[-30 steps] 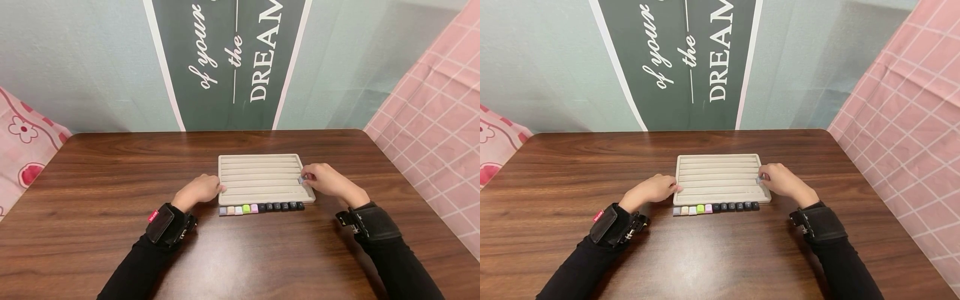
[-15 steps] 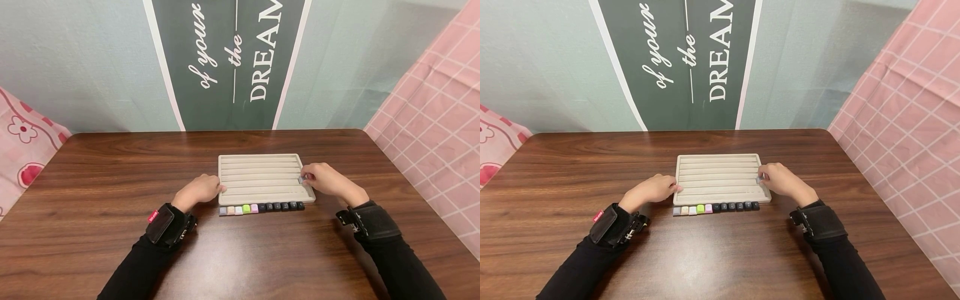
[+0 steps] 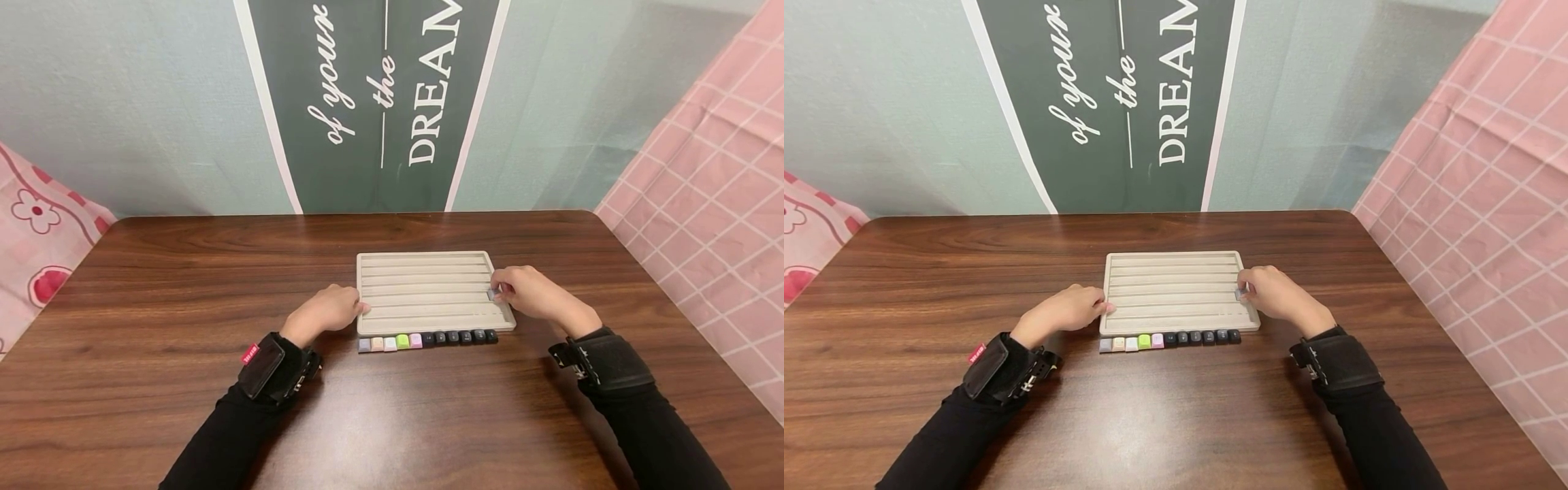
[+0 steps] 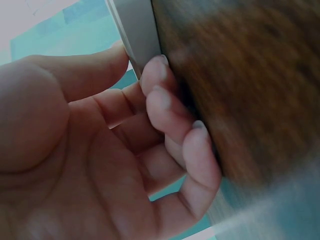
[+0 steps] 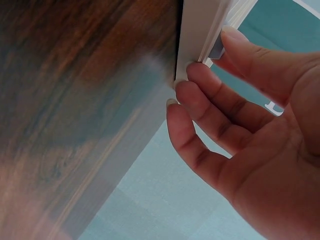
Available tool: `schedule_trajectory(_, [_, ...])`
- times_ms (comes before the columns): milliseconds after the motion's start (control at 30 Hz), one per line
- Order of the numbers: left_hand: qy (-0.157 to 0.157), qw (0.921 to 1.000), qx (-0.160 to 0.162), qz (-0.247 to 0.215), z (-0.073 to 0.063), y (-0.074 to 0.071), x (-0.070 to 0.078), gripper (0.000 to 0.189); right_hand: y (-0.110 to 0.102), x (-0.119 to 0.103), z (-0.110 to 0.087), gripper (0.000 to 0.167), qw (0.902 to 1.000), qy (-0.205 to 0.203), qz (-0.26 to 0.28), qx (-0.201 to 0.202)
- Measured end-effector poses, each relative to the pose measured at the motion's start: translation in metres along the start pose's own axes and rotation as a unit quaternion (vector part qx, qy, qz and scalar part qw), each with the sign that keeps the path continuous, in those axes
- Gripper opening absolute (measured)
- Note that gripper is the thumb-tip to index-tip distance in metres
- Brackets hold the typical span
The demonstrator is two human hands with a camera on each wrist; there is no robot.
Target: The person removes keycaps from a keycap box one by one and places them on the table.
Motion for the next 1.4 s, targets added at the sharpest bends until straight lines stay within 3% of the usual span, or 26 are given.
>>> schedule_trajectory(967, [-0.016, 0.9994, -0.016, -0.026, 0.0014, 0.0015, -0.0012, 0.027, -0.0005, -0.0014, -0.0018, 0.009, 1.0000, 0.003, -0.009, -0.001])
schedule_trajectory(1400, [-0.005, 0.9999, -0.006, -0.013, 0.0009, -0.0008, -0.0006, 0.026, -0.0012, -0.0021, -0.0032, 0.008, 1.0000, -0.002, -0.006, -0.003])
Point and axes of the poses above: each hand's wrist, its own z-axis towards the middle knuckle, its own y-axis out of the palm, x = y × z, the point moved 3 cm from there along z, towards the middle knuckle, and after that the axes turned 4 degrees about y, right-handed, at the moved point
